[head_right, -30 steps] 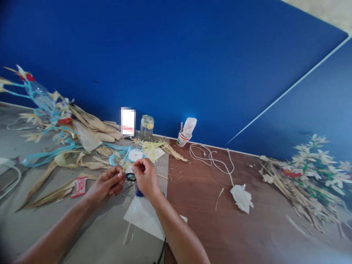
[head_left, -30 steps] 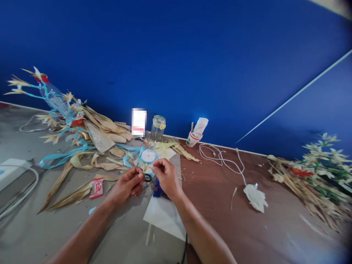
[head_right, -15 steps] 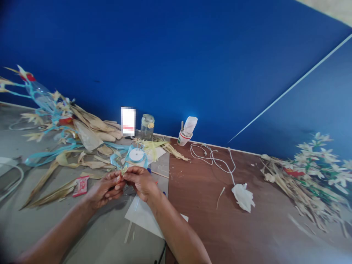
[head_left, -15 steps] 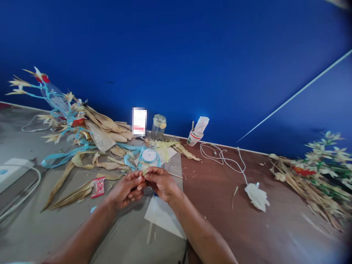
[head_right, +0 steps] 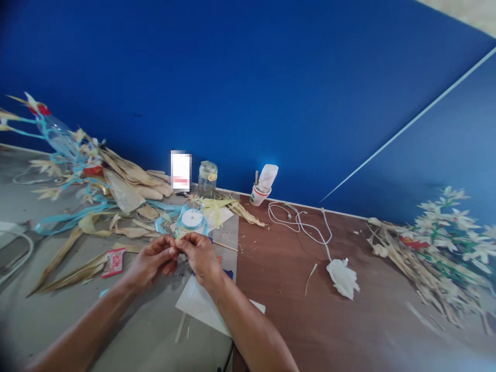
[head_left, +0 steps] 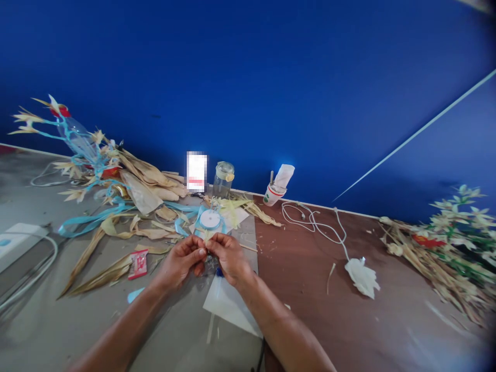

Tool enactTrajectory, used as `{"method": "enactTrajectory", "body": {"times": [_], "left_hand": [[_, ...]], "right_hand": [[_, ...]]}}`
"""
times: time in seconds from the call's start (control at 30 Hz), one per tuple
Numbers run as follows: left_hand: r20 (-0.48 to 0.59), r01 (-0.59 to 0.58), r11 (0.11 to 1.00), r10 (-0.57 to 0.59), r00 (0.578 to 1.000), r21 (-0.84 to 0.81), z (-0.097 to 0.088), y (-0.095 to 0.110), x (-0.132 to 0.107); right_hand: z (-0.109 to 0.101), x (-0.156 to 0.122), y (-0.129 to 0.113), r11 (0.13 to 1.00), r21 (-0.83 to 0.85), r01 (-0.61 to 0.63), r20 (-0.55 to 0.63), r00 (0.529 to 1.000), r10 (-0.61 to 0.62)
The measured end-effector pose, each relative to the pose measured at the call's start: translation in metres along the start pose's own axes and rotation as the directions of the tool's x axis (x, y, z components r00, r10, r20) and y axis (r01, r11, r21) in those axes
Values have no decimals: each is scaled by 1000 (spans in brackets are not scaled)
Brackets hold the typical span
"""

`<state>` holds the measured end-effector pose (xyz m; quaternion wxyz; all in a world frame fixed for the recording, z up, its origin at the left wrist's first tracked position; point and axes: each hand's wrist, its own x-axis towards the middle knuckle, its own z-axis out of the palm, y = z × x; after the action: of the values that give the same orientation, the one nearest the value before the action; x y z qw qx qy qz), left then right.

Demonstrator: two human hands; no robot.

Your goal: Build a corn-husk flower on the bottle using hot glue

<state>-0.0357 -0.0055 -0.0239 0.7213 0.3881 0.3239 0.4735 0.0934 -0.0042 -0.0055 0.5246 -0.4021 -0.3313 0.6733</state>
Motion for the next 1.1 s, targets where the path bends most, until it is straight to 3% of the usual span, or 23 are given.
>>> {"method": "enactTrajectory", "body": {"times": [0.17,0.43,0.7,0.87,1.1], "left_hand": [[-74,-4,998,0,997,-61,5,4,-2],[-75,16,991,-26,997,-133,3,8,0],[-125,-17,999,22,992,43,4,1,3],[-73,-25,997,30,997,68,-1,-3,4],[81,118,993,-115,990,-29,-5,5,-1]], "right_hand": [[1,-1,-3,999,50,-13,-11,1000,14],[1,0,-5,992,97,-75,-40,996,79],[5,-1,-2,999,43,-27,-84,996,30],[2,0,0,994,81,-73,-52,996,77],[-3,4,0,977,182,-113,13,994,113]]}}
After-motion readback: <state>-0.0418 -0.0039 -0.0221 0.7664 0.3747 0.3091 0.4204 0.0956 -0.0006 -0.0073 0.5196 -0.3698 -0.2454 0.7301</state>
